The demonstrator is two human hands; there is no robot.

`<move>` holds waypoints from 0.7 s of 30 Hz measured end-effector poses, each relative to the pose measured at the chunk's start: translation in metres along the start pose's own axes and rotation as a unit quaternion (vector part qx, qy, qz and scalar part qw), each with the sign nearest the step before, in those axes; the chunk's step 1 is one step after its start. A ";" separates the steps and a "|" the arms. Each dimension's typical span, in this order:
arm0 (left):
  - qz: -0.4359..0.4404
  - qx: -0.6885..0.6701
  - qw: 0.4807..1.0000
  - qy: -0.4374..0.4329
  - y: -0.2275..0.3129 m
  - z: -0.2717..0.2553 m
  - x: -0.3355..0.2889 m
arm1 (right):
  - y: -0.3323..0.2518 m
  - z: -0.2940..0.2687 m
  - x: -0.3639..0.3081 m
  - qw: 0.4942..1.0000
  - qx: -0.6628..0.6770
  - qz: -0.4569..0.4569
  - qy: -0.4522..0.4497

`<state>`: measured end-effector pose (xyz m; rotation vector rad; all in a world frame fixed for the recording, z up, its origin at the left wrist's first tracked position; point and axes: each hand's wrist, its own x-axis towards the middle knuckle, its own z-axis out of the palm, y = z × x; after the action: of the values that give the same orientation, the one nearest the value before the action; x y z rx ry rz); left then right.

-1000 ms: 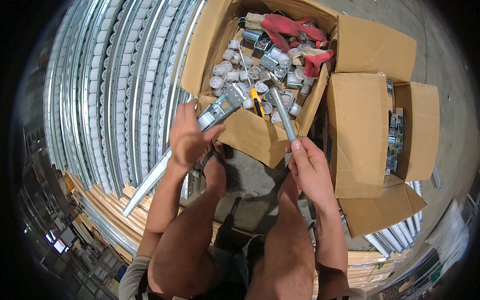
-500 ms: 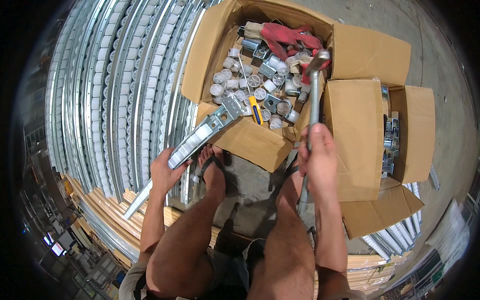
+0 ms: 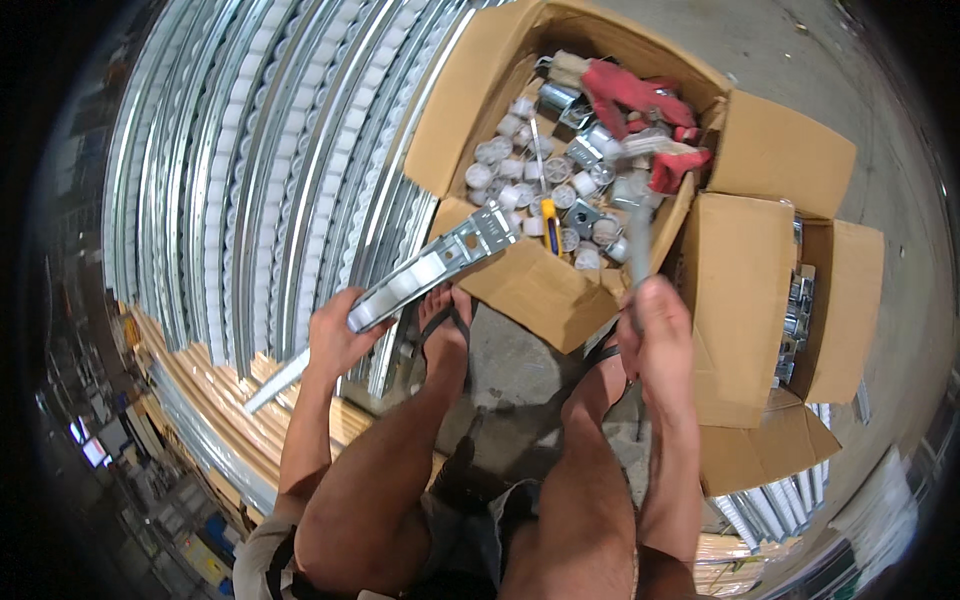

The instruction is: The person attaches metal brackets and plastic rollers to a long metal track, using a hammer to secure the components by hand.

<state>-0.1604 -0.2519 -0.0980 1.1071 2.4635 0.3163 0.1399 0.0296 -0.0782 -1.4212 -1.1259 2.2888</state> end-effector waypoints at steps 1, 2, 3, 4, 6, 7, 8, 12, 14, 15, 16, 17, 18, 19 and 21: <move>0.001 -0.005 1.000 0.003 0.002 0.002 0.001 | 0.000 0.005 0.003 0.997 0.057 -0.018 0.050; 0.009 -0.010 1.000 0.010 0.003 0.002 0.007 | 0.003 0.012 0.002 0.999 -0.047 0.008 -0.010; 0.019 -0.017 1.000 0.015 0.002 0.002 0.004 | 0.010 0.018 -0.001 0.986 -0.150 0.033 -0.068; 0.014 -0.010 1.000 0.008 -0.002 0.001 0.003 | 0.015 0.021 -0.002 0.958 -0.251 0.058 -0.125; -0.004 0.001 1.000 -0.010 -0.008 0.000 -0.003 | 0.005 0.013 0.002 0.964 -0.260 0.045 -0.041; 0.019 0.004 1.000 0.004 -0.011 0.001 -0.002 | 0.005 0.013 0.004 0.991 -0.129 0.024 0.005; 0.019 -0.002 1.000 0.003 -0.007 0.000 0.000 | 0.007 0.012 0.005 0.999 0.006 0.005 0.051; -0.001 -0.007 1.000 -0.008 0.003 -0.002 0.003 | 0.029 0.007 0.005 0.945 -0.301 0.022 -0.125; -0.012 -0.005 1.000 -0.002 0.000 -0.005 0.000 | 0.015 0.007 0.001 0.990 -0.118 0.073 -0.004; 0.004 -0.022 1.000 0.014 0.000 -0.004 0.002 | 0.015 0.009 0.004 0.999 -0.036 0.028 0.016; 0.026 -0.020 0.999 0.032 0.001 -0.001 0.007 | 0.016 0.012 0.006 0.998 0.046 -0.018 0.036; 0.017 -0.028 0.999 0.020 0.007 -0.003 0.006 | 0.020 0.015 0.005 0.989 -0.138 -0.005 0.046; 0.011 -0.040 0.999 0.010 0.012 -0.003 0.006 | 0.038 0.014 0.007 0.934 -0.310 -0.160 -0.075; 0.011 -0.039 0.999 0.008 0.011 -0.001 0.007 | 0.043 0.002 0.011 0.947 -0.290 -0.109 -0.080; -0.005 -0.028 1.000 0.002 0.003 0.001 0.002 | 0.022 0.007 0.012 0.986 -0.161 0.000 -0.048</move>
<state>-0.1587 -0.2486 -0.0982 1.0704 2.4481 0.3827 0.1319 0.0174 -0.1003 -1.4249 -1.5837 2.2746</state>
